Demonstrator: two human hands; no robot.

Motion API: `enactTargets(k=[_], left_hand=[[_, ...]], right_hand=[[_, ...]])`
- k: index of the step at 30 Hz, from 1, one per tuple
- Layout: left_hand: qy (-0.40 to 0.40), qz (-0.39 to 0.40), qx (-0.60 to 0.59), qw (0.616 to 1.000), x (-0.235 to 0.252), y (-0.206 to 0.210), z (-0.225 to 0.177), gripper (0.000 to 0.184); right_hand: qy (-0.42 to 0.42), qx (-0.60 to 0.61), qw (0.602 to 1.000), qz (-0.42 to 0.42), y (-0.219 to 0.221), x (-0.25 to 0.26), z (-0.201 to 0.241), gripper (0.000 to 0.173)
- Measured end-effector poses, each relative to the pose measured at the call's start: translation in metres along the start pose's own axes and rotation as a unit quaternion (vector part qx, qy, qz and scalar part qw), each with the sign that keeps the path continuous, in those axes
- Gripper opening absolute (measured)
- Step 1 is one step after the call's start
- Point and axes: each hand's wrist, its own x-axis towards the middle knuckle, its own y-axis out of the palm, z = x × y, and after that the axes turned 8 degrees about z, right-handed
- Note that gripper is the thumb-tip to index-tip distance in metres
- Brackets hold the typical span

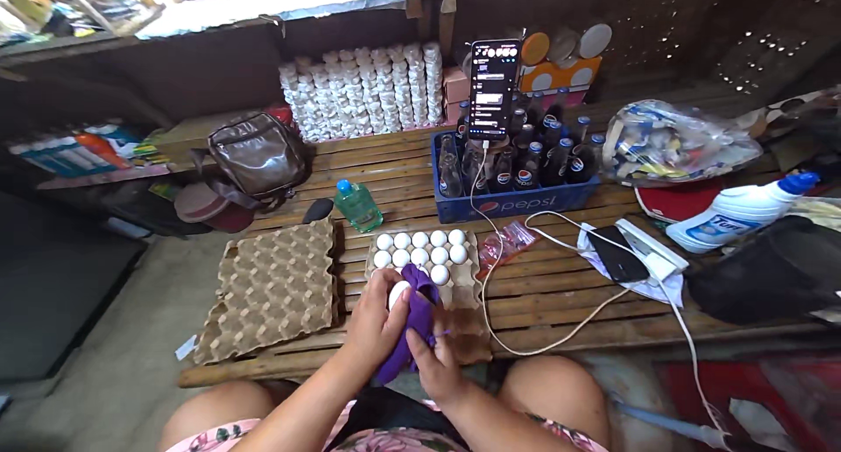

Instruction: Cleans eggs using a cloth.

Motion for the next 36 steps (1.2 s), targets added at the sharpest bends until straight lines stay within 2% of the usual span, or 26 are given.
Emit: enactTargets(k=[3, 6, 9, 11, 14, 17, 20, 22, 23, 25, 27, 29, 31, 36], left_hand=[[0.018, 0.016, -0.015, 1.0, -0.01, 0.01, -0.002, 0.049], [0.064, 0.024, 0.009, 0.998, -0.02, 0.017, -0.002, 0.05], [0.113, 0.024, 0.049, 0.992, -0.021, 0.016, -0.003, 0.046], [0.113, 0.028, 0.057, 0.992, -0.017, 0.011, -0.002, 0.047], [0.043, 0.031, 0.016, 0.998, -0.01, 0.004, 0.0, 0.05], [-0.007, 0.029, -0.015, 0.999, -0.006, 0.0, 0.003, 0.045], [0.017, 0.017, 0.029, 0.999, -0.009, 0.003, 0.002, 0.043], [0.049, 0.013, 0.057, 0.997, -0.012, 0.007, 0.001, 0.043], [0.063, 0.013, 0.064, 0.996, -0.014, 0.008, -0.001, 0.042], [0.099, 0.019, 0.065, 0.993, -0.018, 0.01, -0.005, 0.041], [0.136, 0.027, 0.066, 0.988, -0.018, 0.011, -0.007, 0.04], [0.151, 0.031, 0.062, 0.986, -0.016, 0.011, -0.005, 0.041], [0.135, 0.032, 0.054, 0.989, -0.013, 0.009, -0.003, 0.042], [0.014, 0.012, 0.033, 0.999, -0.007, 0.002, 0.001, 0.051]], right_hand=[[0.025, 0.04, 0.997, -0.067, 0.0, 0.0, 0.002, 0.046], [0.164, 0.149, 0.968, -0.121, -0.006, 0.004, 0.013, 0.066], [0.276, 0.236, 0.922, -0.137, -0.009, 0.012, 0.02, 0.068], [0.271, 0.229, 0.928, -0.118, -0.009, 0.01, 0.014, 0.074], [0.203, 0.168, 0.963, -0.062, -0.004, 0.003, 0.01, 0.081], [0.097, 0.091, 0.991, 0.008, 0.0, -0.001, 0.006, 0.068], [0.052, 0.045, 0.998, 0.0, -0.001, -0.001, 0.002, 0.061], [0.073, 0.07, 0.994, -0.047, -0.001, 0.0, 0.004, 0.057], [0.115, 0.099, 0.986, -0.07, -0.002, 0.0, 0.008, 0.059], [0.227, 0.171, 0.952, -0.115, -0.005, 0.005, 0.017, 0.062], [0.293, 0.239, 0.916, -0.134, -0.009, 0.012, 0.022, 0.058], [0.305, 0.283, 0.899, -0.134, -0.009, 0.013, 0.021, 0.053], [0.299, 0.284, 0.903, -0.124, -0.009, 0.013, 0.018, 0.057], [0.249, 0.208, 0.944, -0.064, -0.002, 0.007, 0.015, 0.069]])
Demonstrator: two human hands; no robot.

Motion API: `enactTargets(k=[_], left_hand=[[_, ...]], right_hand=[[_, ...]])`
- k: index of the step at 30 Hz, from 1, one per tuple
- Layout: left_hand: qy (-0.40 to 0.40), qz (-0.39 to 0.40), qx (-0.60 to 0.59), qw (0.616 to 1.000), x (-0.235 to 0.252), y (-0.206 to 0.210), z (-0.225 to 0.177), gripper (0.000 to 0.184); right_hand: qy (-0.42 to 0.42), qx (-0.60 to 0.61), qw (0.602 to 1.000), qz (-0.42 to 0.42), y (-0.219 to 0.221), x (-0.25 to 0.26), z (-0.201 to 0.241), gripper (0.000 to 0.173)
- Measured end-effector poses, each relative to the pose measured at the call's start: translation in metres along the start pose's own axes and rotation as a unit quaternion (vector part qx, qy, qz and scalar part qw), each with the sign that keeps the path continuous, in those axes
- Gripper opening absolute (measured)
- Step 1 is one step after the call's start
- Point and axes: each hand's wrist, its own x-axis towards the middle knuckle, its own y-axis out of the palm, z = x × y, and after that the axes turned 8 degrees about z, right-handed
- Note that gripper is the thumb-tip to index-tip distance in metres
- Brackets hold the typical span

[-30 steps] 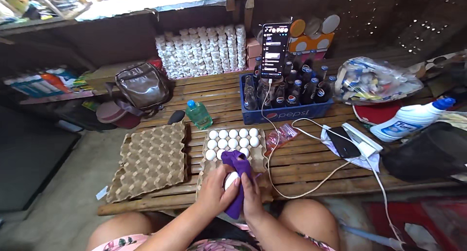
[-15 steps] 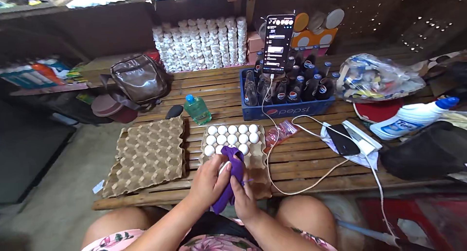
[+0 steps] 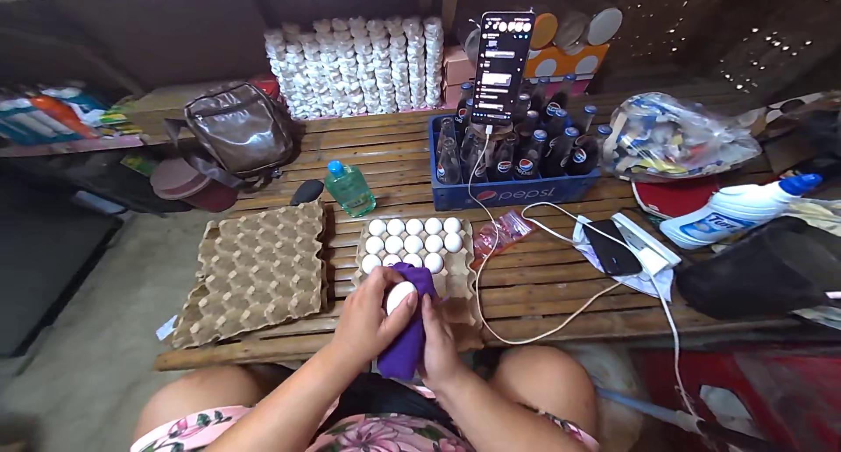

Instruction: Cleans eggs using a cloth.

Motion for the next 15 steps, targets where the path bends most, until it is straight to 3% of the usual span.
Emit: enactTargets(k=[5, 12, 15], left_hand=[[-0.001, 0.0, 0.026, 1.0, 0.003, -0.001, 0.001, 0.046], [0.119, 0.043, 0.035, 0.991, -0.006, 0.007, -0.006, 0.042], [0.091, 0.041, 0.034, 0.994, -0.002, 0.003, -0.004, 0.042]], right_hand=[[-0.003, -0.033, 0.999, -0.012, -0.001, 0.0, -0.001, 0.064], [0.056, 0.096, 0.987, -0.116, 0.0, 0.007, 0.017, 0.046], [0.051, 0.051, 0.993, -0.097, -0.001, 0.006, 0.013, 0.05]])
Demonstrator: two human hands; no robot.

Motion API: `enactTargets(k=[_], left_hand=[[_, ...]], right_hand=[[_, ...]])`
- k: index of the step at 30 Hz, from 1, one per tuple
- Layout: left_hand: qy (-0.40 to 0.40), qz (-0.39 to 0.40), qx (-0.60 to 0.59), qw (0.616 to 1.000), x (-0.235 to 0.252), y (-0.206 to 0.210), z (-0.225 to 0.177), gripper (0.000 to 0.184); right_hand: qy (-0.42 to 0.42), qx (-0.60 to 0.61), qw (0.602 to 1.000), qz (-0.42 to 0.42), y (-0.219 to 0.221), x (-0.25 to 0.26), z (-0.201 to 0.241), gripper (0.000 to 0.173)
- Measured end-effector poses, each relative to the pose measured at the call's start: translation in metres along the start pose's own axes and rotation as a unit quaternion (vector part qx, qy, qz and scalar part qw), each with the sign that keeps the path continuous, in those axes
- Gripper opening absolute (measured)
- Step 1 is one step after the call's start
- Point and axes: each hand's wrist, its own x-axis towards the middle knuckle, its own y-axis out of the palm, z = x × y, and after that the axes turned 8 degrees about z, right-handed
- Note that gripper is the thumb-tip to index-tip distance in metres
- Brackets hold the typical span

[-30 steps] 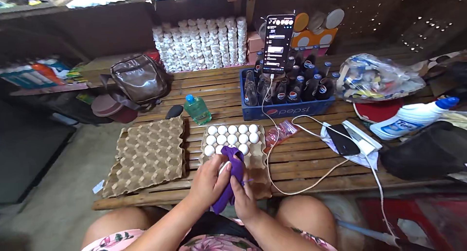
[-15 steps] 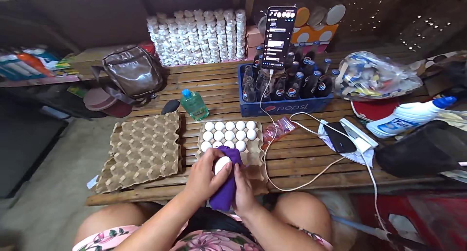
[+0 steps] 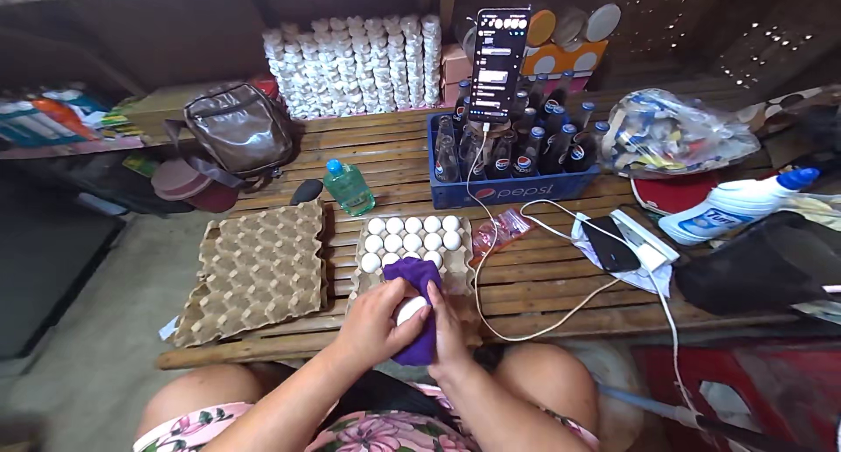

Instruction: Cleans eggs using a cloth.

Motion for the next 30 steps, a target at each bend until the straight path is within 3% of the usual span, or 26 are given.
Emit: enactTargets(k=[4, 7, 12, 17, 20, 25, 30], left_hand=[[-0.051, -0.017, 0.026, 0.998, 0.008, -0.008, 0.003, 0.043], [-0.036, -0.012, 0.044, 0.998, 0.008, -0.008, 0.002, 0.042], [0.048, 0.02, 0.038, 0.998, 0.0, -0.006, 0.003, 0.039], [0.093, 0.016, 0.019, 0.995, 0.0, -0.007, 0.004, 0.036], [0.054, -0.007, -0.006, 0.998, 0.0, -0.006, 0.003, 0.038], [-0.025, -0.033, 0.005, 0.999, 0.002, -0.009, 0.001, 0.041], [-0.041, -0.021, 0.06, 0.997, 0.002, -0.005, -0.003, 0.045]], right_hand=[[-0.068, -0.08, 0.993, 0.063, -0.003, -0.005, -0.01, 0.062], [-0.079, -0.076, 0.993, 0.054, -0.002, -0.005, -0.011, 0.056], [0.013, 0.027, 0.999, 0.01, 0.002, -0.002, 0.003, 0.049], [0.09, 0.132, 0.985, 0.058, -0.004, 0.004, -0.001, 0.037], [0.097, 0.15, 0.981, 0.074, -0.001, 0.003, -0.005, 0.037], [0.032, 0.077, 0.992, 0.096, 0.002, -0.002, -0.009, 0.052], [-0.011, 0.04, 0.995, 0.093, -0.002, -0.002, -0.013, 0.065]])
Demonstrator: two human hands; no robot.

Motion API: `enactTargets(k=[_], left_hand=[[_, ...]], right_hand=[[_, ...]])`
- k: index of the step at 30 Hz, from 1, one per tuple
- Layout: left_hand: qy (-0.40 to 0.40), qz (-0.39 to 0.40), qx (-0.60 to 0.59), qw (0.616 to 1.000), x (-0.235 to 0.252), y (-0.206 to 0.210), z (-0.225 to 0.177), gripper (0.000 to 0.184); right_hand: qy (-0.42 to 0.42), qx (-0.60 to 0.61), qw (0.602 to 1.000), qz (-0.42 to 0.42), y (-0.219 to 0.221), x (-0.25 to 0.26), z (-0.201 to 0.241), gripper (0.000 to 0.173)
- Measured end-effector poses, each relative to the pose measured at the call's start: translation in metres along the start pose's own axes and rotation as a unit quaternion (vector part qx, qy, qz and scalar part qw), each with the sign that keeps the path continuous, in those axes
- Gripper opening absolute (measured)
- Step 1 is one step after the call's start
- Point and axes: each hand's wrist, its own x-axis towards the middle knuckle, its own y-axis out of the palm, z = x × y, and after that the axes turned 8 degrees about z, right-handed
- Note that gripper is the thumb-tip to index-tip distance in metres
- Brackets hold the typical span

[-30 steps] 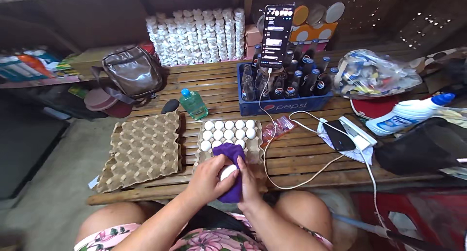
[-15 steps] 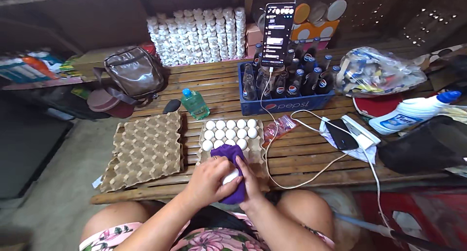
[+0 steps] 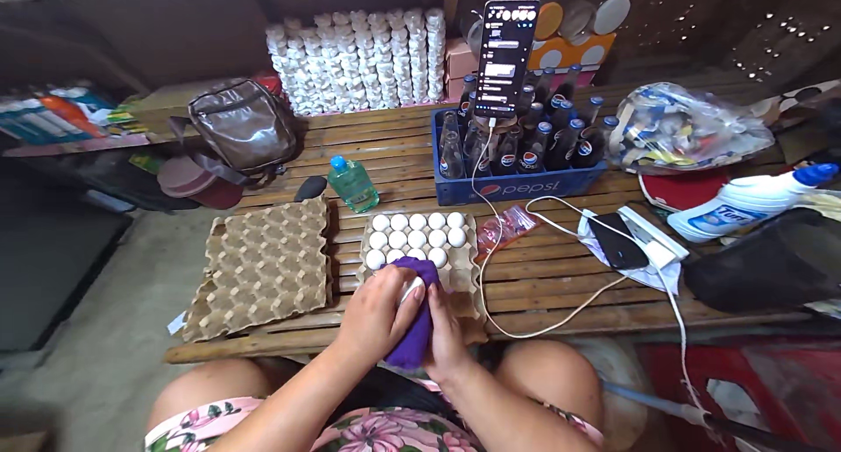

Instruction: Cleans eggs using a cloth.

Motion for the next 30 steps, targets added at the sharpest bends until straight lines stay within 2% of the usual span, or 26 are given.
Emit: enactTargets(k=[4, 7, 11, 13, 16, 19, 22, 26, 30], left_hand=[[0.017, 0.015, 0.004, 1.0, -0.003, 0.004, -0.002, 0.044], [0.066, 0.015, 0.002, 0.998, -0.007, 0.005, -0.004, 0.043], [0.123, 0.014, 0.004, 0.992, -0.005, 0.0, -0.003, 0.041], [0.104, 0.009, 0.01, 0.994, -0.003, -0.003, -0.001, 0.042], [0.025, -0.004, 0.03, 0.999, 0.001, -0.006, 0.001, 0.049], [-0.007, -0.023, 0.094, 0.995, 0.005, -0.007, 0.003, 0.05], [-0.01, -0.019, 0.123, 0.992, 0.006, -0.005, 0.003, 0.048], [0.008, 0.011, 0.08, 0.997, 0.0, 0.0, -0.004, 0.045], [0.063, 0.019, 0.063, 0.996, -0.004, -0.001, -0.006, 0.044]], right_hand=[[-0.019, -0.013, 0.999, -0.025, 0.0, -0.001, 0.002, 0.056], [0.012, -0.003, 0.999, -0.045, 0.0, -0.001, 0.008, 0.056], [0.037, 0.057, 0.996, -0.051, 0.001, 0.001, 0.008, 0.047], [0.024, 0.056, 0.997, -0.045, 0.001, 0.001, 0.006, 0.047], [-0.003, 0.025, 1.0, -0.011, 0.001, -0.001, 0.003, 0.055], [-0.029, 0.005, 1.0, -0.008, 0.005, -0.004, 0.003, 0.052], [-0.069, -0.034, 0.997, -0.018, 0.005, -0.005, 0.001, 0.048], [-0.148, -0.099, 0.983, -0.038, 0.001, -0.005, -0.001, 0.038], [-0.083, -0.044, 0.993, -0.078, 0.006, -0.005, 0.011, 0.037]])
